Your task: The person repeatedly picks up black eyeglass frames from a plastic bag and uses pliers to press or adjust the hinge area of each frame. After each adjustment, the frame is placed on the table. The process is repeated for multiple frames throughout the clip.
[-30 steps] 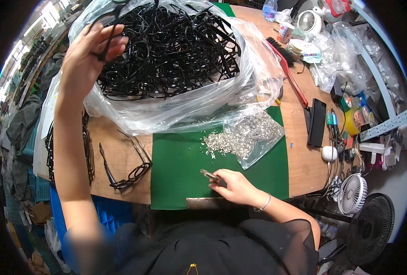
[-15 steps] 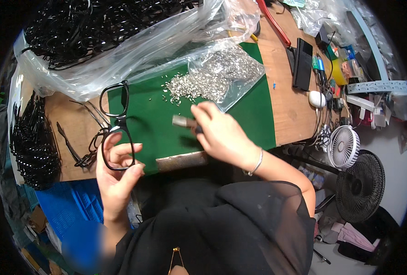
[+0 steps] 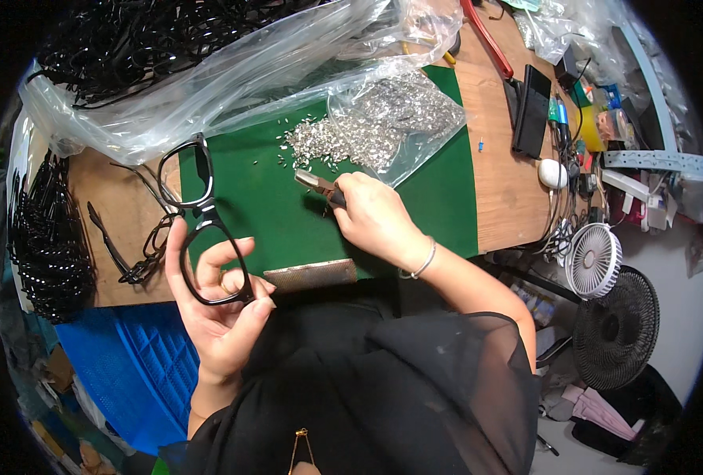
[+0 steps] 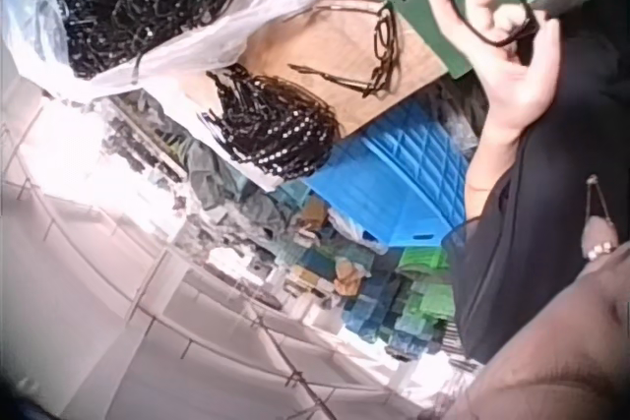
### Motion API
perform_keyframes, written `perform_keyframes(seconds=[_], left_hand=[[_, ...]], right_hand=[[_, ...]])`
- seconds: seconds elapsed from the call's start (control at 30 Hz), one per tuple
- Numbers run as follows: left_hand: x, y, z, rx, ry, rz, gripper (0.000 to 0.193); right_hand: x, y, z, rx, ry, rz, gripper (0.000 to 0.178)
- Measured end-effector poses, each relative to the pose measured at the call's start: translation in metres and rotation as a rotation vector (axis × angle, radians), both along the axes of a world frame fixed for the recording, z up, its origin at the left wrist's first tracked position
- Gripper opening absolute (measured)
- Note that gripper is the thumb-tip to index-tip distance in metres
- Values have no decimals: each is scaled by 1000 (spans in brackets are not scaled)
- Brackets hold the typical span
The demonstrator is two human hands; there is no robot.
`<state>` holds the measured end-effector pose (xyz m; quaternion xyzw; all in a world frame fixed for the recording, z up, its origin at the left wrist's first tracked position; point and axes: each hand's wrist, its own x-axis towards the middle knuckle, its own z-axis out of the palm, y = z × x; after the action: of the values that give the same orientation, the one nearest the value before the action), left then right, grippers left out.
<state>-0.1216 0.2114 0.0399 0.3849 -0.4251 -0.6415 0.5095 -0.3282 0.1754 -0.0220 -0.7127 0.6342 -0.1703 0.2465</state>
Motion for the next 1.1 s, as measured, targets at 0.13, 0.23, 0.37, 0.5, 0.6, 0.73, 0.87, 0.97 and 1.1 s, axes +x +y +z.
perform_keyframes(seconds=[0.13,0.23,0.37,0.5,0.6,0.73,0.87,0.97,1.1], left_hand=[[2,-1,-7,-109,-44,-126,89],[5,-3,-8,-186,-97,-168,89],[-6,-8,-6,-167,-137,-114,91],[-21,-5,-10,-180,-242,-50,86],[-26,1,-10,-230,-327,-18,86],[-28,4,-8,-270,-397,-2,86],[-30,5,-12,-291,-416,11,86],[-26,0,-12,-313,-413,-72,85],[-15,-11,6,-44,-56,-244,86]], right_hand=[[11,6,-2,-96,129,-15,14],[8,1,-3,-23,46,-28,13],[8,10,42,181,-367,-98,13],[24,36,69,252,-888,-98,14],[30,36,71,299,-1011,-116,12],[33,39,66,217,-954,-102,13],[38,39,68,370,-1160,-248,15],[31,30,74,627,-1235,-210,18],[28,24,83,786,-1227,-110,21]])
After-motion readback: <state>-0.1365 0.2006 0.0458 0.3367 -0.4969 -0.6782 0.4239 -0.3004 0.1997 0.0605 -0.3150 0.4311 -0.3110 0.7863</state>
